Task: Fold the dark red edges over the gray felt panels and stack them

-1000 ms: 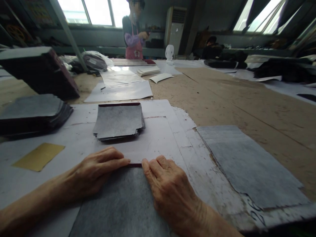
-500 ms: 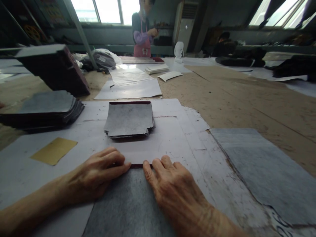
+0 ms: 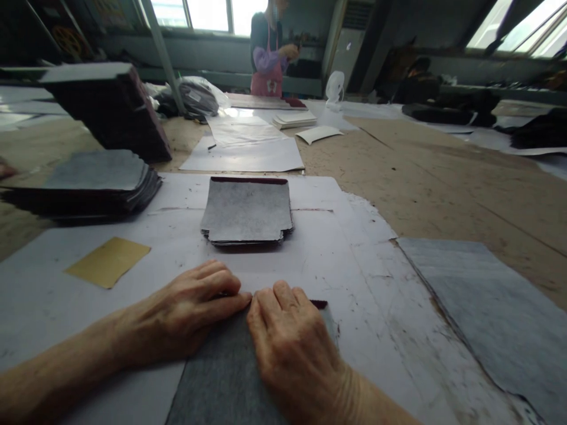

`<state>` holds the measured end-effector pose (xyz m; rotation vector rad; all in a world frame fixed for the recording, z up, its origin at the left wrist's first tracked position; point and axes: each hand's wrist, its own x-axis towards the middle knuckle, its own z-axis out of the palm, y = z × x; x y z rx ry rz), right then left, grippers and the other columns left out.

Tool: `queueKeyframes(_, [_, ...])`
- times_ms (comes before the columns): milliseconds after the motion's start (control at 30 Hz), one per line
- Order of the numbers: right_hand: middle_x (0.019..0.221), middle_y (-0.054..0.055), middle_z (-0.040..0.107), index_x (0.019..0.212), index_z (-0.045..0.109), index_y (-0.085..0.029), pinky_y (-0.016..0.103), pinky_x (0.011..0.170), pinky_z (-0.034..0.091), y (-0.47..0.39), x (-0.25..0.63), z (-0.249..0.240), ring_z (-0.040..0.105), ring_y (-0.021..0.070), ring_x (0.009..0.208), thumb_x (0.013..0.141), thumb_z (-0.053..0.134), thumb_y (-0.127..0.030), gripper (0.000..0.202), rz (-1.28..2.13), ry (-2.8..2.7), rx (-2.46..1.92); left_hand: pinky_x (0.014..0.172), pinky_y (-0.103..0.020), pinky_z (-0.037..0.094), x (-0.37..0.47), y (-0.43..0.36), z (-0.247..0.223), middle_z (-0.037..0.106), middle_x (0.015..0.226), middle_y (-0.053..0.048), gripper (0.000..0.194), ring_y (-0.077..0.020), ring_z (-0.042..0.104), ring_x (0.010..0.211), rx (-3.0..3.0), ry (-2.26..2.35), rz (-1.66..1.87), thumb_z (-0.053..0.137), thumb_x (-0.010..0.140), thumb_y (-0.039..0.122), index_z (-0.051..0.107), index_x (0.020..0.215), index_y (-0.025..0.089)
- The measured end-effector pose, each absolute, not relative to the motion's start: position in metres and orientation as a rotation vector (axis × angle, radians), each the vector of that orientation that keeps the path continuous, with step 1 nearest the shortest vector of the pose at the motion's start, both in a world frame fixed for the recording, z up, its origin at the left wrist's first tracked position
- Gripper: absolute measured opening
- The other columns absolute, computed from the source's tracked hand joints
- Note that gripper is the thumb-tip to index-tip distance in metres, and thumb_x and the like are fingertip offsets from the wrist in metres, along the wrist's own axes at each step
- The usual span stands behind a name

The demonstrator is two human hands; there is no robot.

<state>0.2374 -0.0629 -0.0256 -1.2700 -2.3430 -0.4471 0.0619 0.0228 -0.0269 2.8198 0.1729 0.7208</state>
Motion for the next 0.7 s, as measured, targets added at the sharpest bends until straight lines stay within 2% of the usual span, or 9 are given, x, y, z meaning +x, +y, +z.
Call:
queueKeyframes(167, [0.071, 0.008, 0.055, 0.088, 0.064, -0.005, 0.032, 0.055, 0.044, -0.066, 0.239, -0.024, 0.047, 0.0191, 0.065, 0.084, 0.031, -0.002, 0.033, -0.506, -2.391, -1.267, 0.066, -0.026, 0.043, 0.042, 0.028, -0.027, 0.053, 0.084, -0.006, 0.029, -0.0134, 0.047, 0.076, 2.68, 0.291, 0.704, 0.04, 0.081, 0.001, 0.056, 0.102, 0.014])
queueKeyframes(300, [0.073, 0.008, 0.056, 0.098, 0.062, -0.004, 0.03, 0.055, 0.044, -0.065, 0.24, -0.024, 0.048, 0.0182, 0.067, 0.086, 0.03, -0.003, 0.034, -0.513, -2.391, -1.246, 0.068, -0.028, 0.044, 0.033, 0.029, -0.028, 0.053, 0.088, -0.007, 0.035, -0.0145, 0.047, 0.078, 2.752, 0.243, 0.675, 0.039, 0.079, 0.0, 0.054, 0.107, 0.015])
queueKeyframes(533, [0.077, 0.008, 0.057, 0.11, 0.058, -0.007, 0.031, 0.055, 0.046, -0.065, 0.24, -0.022, 0.051, 0.0192, 0.067, 0.086, 0.032, -0.005, 0.035, -0.534, -2.487, -1.234, 0.068, -0.033, 0.044, 0.035, 0.026, -0.027, 0.054, 0.083, -0.009, 0.028, -0.0169, 0.046, 0.077, 2.846, 0.207, 0.716, 0.038, 0.081, 0.003, 0.054, 0.103, 0.009])
queueKeyframes(633, [0.075, 0.009, 0.057, 0.108, 0.059, -0.007, 0.031, 0.05, 0.045, -0.064, 0.233, -0.016, 0.05, 0.0198, 0.063, 0.083, 0.03, -0.003, 0.038, -0.581, -2.539, -1.254, 0.067, -0.034, 0.043, 0.036, 0.025, -0.026, 0.053, 0.082, -0.01, 0.026, -0.0175, 0.045, 0.075, 2.865, 0.192, 0.699, 0.038, 0.08, 0.004, 0.055, 0.1, 0.006])
queueKeyframes(700, [0.075, 0.011, 0.056, 0.099, 0.062, -0.006, 0.033, 0.05, 0.044, -0.061, 0.227, -0.014, 0.049, 0.0211, 0.064, 0.081, 0.029, -0.002, 0.038, -0.609, -2.535, -1.259, 0.065, -0.035, 0.041, 0.036, 0.024, -0.026, 0.053, 0.081, -0.009, 0.025, -0.0178, 0.045, 0.073, 2.904, 0.185, 0.689, 0.039, 0.08, 0.004, 0.055, 0.099, 0.006])
